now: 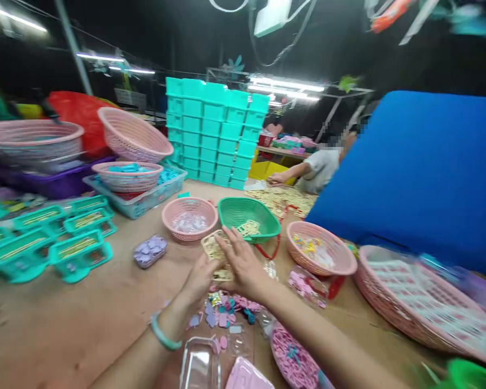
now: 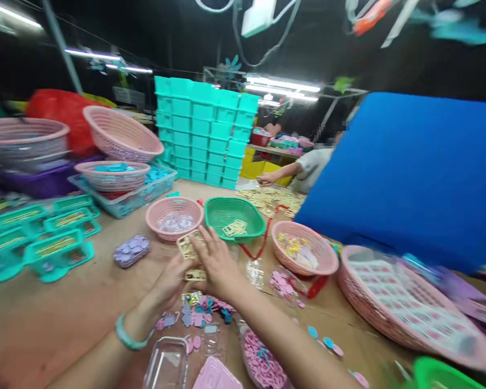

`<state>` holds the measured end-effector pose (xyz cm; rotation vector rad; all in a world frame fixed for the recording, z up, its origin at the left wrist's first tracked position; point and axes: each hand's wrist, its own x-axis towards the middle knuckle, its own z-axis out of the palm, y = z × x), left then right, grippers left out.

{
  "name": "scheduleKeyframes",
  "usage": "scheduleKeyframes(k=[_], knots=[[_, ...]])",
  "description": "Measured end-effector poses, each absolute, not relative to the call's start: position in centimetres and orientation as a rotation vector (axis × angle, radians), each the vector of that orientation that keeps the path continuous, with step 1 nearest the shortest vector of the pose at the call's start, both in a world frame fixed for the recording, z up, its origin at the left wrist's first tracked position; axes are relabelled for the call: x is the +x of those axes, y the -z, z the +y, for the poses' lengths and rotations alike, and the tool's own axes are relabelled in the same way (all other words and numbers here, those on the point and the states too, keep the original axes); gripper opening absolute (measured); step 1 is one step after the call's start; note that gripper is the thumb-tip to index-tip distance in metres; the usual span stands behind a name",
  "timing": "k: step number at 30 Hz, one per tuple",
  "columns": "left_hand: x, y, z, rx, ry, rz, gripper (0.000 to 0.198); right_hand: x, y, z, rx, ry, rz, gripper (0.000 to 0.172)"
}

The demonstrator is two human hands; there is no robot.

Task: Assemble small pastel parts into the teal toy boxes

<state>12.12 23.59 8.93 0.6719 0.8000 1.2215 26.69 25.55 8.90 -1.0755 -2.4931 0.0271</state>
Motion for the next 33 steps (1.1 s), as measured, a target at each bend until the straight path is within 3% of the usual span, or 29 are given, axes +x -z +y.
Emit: scheduleKeyframes(k=[9,13,23,28,33], knots=[[11.7,-5.9,22.1,0.748,-1.272,0.855,0.046,27.0,-5.5,24.7,-0.962,0.128,-2.462,0.104],[10.5,-5.6,20.9,0.916,-1.229,0.903,0.043,25.9,-5.4,24.3,-0.887,0.014,-2.578,0.102],[8.1,-4.6,21.2,1.118,-1.096,0.969,0.033,25.1,-5.9,23.4,-1.176,-0.325,-2.519,0.091],[5.6,-5.9,25.8,1.937,-1.262,1.545,0.028,26.6,-6.6,23.3,-1.332,-0.363,-2.506,0.092],[3.5,-8.8,35.8,2.286,-0.721,1.853,0.032,27.3,-7.2,22.8,-1.364,-0.423,-2.559,0.092]])
